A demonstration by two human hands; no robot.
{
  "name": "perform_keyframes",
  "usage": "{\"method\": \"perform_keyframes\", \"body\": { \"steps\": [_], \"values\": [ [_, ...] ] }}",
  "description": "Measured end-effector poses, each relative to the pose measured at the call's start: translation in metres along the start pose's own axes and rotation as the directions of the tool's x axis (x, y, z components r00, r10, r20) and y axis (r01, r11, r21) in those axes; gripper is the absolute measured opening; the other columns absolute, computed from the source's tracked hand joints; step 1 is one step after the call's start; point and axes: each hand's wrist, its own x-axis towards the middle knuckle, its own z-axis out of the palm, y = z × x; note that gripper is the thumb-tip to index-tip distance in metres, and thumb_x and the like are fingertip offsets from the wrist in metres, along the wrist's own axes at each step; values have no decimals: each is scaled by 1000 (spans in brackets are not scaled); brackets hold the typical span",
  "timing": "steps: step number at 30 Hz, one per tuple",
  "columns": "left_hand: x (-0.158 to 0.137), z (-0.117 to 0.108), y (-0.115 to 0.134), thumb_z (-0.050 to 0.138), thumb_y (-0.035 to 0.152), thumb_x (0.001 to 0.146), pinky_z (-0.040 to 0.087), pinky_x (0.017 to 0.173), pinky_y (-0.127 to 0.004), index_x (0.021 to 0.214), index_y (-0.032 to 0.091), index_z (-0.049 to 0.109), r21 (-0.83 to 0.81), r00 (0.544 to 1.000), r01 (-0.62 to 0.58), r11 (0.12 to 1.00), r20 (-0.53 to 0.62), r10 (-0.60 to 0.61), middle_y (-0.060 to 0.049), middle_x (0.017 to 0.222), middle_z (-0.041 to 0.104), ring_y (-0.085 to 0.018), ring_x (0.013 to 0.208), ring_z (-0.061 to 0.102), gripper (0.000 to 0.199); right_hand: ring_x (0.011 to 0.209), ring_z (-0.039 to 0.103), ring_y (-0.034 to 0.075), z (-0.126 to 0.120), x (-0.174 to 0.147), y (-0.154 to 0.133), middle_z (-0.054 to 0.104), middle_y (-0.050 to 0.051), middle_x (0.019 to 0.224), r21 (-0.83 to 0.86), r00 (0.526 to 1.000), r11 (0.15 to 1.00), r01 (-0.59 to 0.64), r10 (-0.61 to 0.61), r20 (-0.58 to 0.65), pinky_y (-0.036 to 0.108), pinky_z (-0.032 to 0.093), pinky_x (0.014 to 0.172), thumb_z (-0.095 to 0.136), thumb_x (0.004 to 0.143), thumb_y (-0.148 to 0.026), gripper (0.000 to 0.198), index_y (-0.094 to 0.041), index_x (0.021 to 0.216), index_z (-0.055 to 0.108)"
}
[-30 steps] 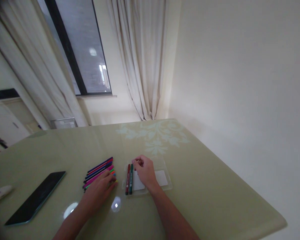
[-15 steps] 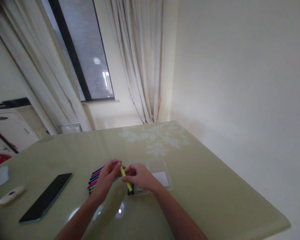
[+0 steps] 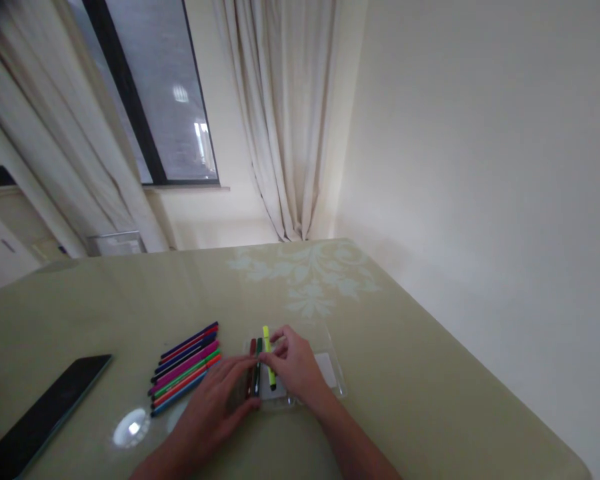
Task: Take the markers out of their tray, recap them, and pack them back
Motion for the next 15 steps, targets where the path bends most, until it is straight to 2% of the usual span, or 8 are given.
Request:
{"method": "perform_keyframes", "body": {
  "steps": [2,4,10,15],
  "values": [
    [-3,0,-1,79,42,80,46,114,-53,139,32,58,87,994,-89,992,77,82,-8,146,60,-34,134,54,64,62,63,14,-1,-2,2,66,-3,69,-123,1000,992,11,-12,-8,21,42,55,78,80,-33,28,-20,100,62],
    [-5,2,-2,80,43,79,45,115,-53,141,33,56,133,990,-113,985,103,99,-8,150,57,-34,137,52,67,63,64,15,-1,-5,1,68,-2,70,-182,1000,983,12,-7,26,21,43,56,77,81,-30,25,-20,99,63],
    [-5,11,-3,83,37,77,46,113,-54,134,31,60,120,997,-48,992,66,40,-8,144,61,-35,133,56,62,66,67,17,5,-9,-7,72,0,71,-311,998,949,49,-34,54,24,43,60,71,87,-30,16,-20,98,68],
    [-6,14,-3,83,36,76,47,113,-53,134,33,58,112,998,-15,994,67,7,-7,145,61,-34,134,56,63,66,67,17,8,-9,-5,72,1,71,-318,994,943,98,-76,80,23,43,61,68,87,-24,6,-20,92,69]
  ]
}}
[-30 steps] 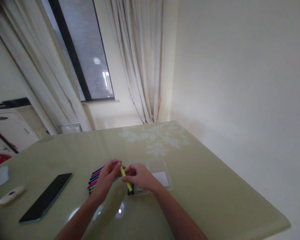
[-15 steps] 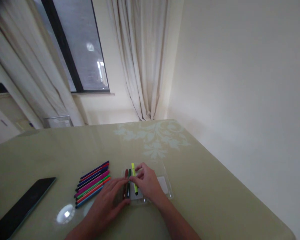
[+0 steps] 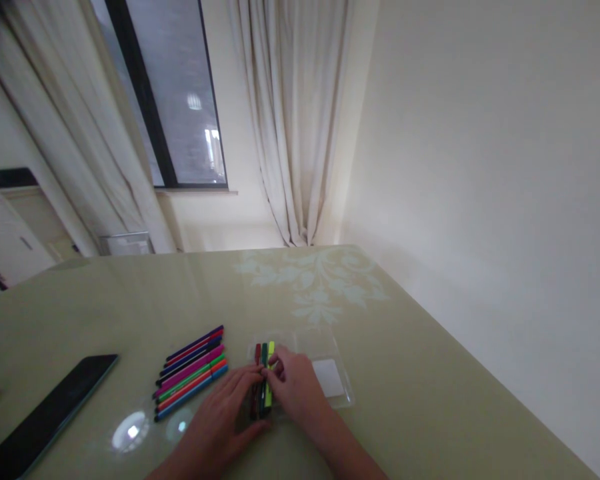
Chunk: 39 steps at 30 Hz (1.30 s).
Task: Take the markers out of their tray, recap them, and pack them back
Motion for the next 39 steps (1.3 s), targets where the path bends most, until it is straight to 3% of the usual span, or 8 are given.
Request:
{"method": "perform_keyframes", "body": {
  "steps": [13,17,19,22,25,29,34,39],
  "values": [
    [3,-4,5,78,36,83,47,113,-55,132,37,64,146,997,-57,988,64,48,-3,151,56,-34,138,53,50,71,61,17,-6,0,0,71,2,77,-260,995,960,101,-99,20,24,37,66,66,87,-22,12,-20,76,72],
    [2,-8,8,76,40,85,47,112,-52,133,36,62,150,996,-88,985,47,82,-4,149,58,-33,135,55,50,72,61,17,-6,0,-1,71,3,77,-292,994,950,109,-102,37,25,37,67,66,87,-21,14,-20,76,74],
    [4,-13,10,66,41,93,49,109,-47,130,33,62,132,996,-91,987,11,90,-6,142,62,-30,129,58,39,72,60,16,-8,1,-1,71,3,76,-269,993,956,119,-118,22,25,37,67,66,88,-21,14,-20,77,74],
    [7,-25,6,43,33,103,52,96,-42,110,24,67,196,990,91,976,-127,-66,-9,115,70,-26,109,64,26,70,60,16,-10,4,-1,71,3,76,-173,989,977,121,-133,-58,25,38,66,64,90,-22,14,-18,80,74],
    [10,-37,-6,47,31,100,48,94,-46,103,20,66,379,942,305,874,-258,-217,-10,106,67,-29,104,61,22,66,59,15,-13,6,-1,71,2,73,-64,982,991,115,-124,-144,25,39,65,62,92,-24,19,-18,79,74],
    [10,-41,-18,51,26,97,46,97,-44,110,18,65,464,938,345,816,-196,-285,-11,111,66,-30,110,58,20,64,58,15,-14,7,-1,70,2,71,17,974,993,113,-108,-197,25,40,62,61,92,-29,22,-18,78,74],
    [12,-37,-15,50,23,96,46,96,-46,93,19,64,324,956,292,900,-104,-273,-10,105,69,-30,105,61,15,64,58,15,-15,6,-3,69,2,70,52,967,990,134,-119,-227,25,41,62,60,93,-31,23,-18,81,75],
    [15,-44,-17,48,42,98,50,90,-42,107,22,65,-131,913,292,947,-256,-317,-8,105,70,-27,99,64,28,65,58,15,-13,4,-7,70,2,72,103,969,986,134,-108,-222,25,41,61,61,93,-33,23,-18,82,75]
  ]
}}
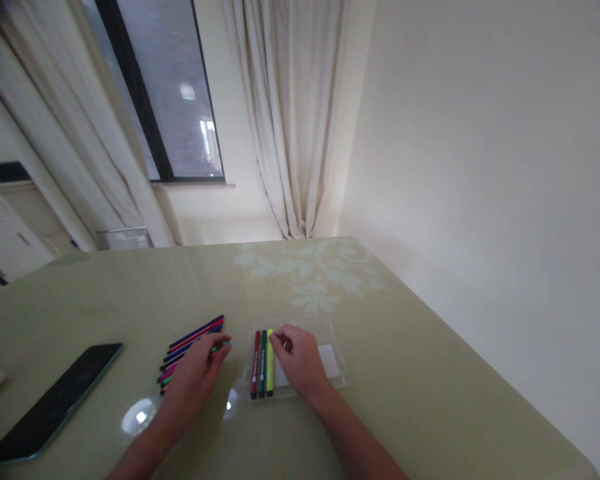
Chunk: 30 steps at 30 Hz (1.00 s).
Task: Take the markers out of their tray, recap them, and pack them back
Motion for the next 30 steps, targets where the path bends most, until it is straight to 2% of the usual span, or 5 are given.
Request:
{"method": "perform_keyframes", "body": {
  "steps": [6,15,22,26,30],
  "values": [
    [1,-5,14,53,59,93,49,65,-29,112,19,69,-452,990,141,881,82,-116,0,73,62,-19,69,59,47,63,61,14,11,-8,-13,70,2,77,296,964,945,-137,58,260,25,46,59,64,93,-41,24,-19,92,74],
    [-6,5,26,62,54,91,57,81,-33,121,20,65,-608,977,215,764,141,-162,-5,99,72,-21,87,69,46,67,66,15,11,-9,-14,71,1,77,531,897,776,-339,97,431,27,51,64,85,74,-46,38,-19,94,68],
    [-16,16,25,57,43,97,57,88,-40,117,24,66,-298,987,-82,951,106,118,-7,107,71,-25,100,68,28,54,59,11,-10,10,1,68,-3,68,464,928,808,-362,264,264,21,38,51,74,77,-38,33,-20,101,63],
    [-26,21,24,69,38,91,49,105,-48,127,29,64,-55,906,-364,930,213,367,-9,130,65,-29,121,59,37,51,59,12,-12,11,9,65,-6,61,303,924,880,-365,303,233,22,44,51,70,77,-28,29,-20,103,60],
    [-31,26,21,70,31,90,45,110,-51,140,34,55,63,841,-473,879,330,429,-7,142,60,-30,129,55,53,51,62,13,-8,7,14,64,-6,58,186,933,926,-328,286,220,21,45,49,63,80,-17,24,-20,104,60]
  ]
}}
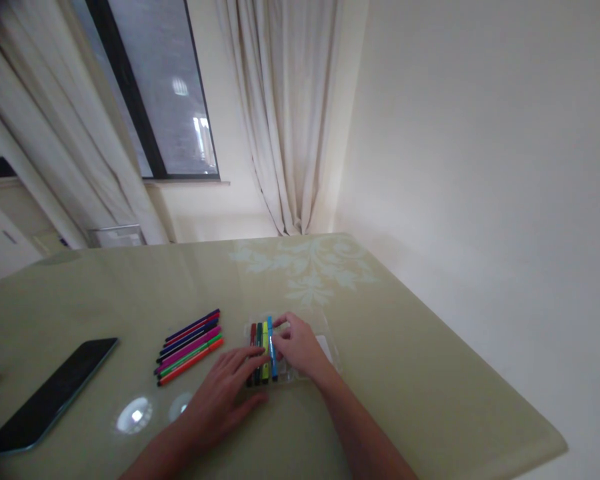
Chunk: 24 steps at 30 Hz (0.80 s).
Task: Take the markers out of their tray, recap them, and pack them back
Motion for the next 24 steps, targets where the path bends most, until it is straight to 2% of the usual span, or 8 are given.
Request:
{"method": "perform_keyframes", "body": {
  "steps": [4,7,10,14,17,21,24],
  "values": [
    [0,3,-2,61,25,96,46,109,-50,148,38,49,79,999,-32,996,36,29,-6,143,59,-28,128,55,55,57,67,14,1,-3,0,70,-3,66,-131,999,990,46,-48,-11,21,47,52,63,82,-14,21,-19,102,62],
    [1,5,-3,61,23,96,47,107,-49,148,41,49,122,998,-50,991,32,47,-6,142,60,-28,127,56,56,55,66,13,1,-5,-3,73,-1,71,-191,999,980,48,-50,-3,20,47,50,62,83,-13,18,-19,100,63],
    [1,8,-2,62,22,96,47,106,-48,146,41,51,149,999,-47,988,28,43,-6,141,60,-28,126,56,55,56,66,13,1,-5,-4,73,1,74,-277,995,958,76,-89,-35,21,47,52,62,83,-12,18,-17,99,66],
    [2,10,-1,61,18,96,46,106,-48,145,40,53,183,999,-44,982,25,40,-6,142,61,-28,127,55,55,68,69,16,1,-2,0,74,3,76,-349,982,926,146,-177,-59,24,50,63,63,80,-10,18,-17,96,69],
    [3,11,0,61,18,96,45,106,-48,143,37,56,191,998,-59,980,47,51,-4,142,62,-27,127,55,51,72,69,17,1,-1,-1,75,3,77,-368,978,913,176,-203,-37,25,50,68,64,79,-10,16,-18,89,73],
    [2,13,1,60,18,96,44,107,-47,141,36,57,187,998,-63,980,32,58,-3,141,64,-26,126,55,48,71,68,18,2,-4,-4,76,3,75,-478,978,861,173,-207,-19,27,48,69,65,76,-11,14,-20,76,76],
    [1,17,2,60,18,96,44,107,-47,141,36,57,202,999,-51,978,12,50,-3,141,64,-26,127,55,49,69,67,18,3,-5,-4,76,2,74,-498,978,848,183,-211,0,26,46,67,65,77,-12,16,-21,76,77]
  ]
}}
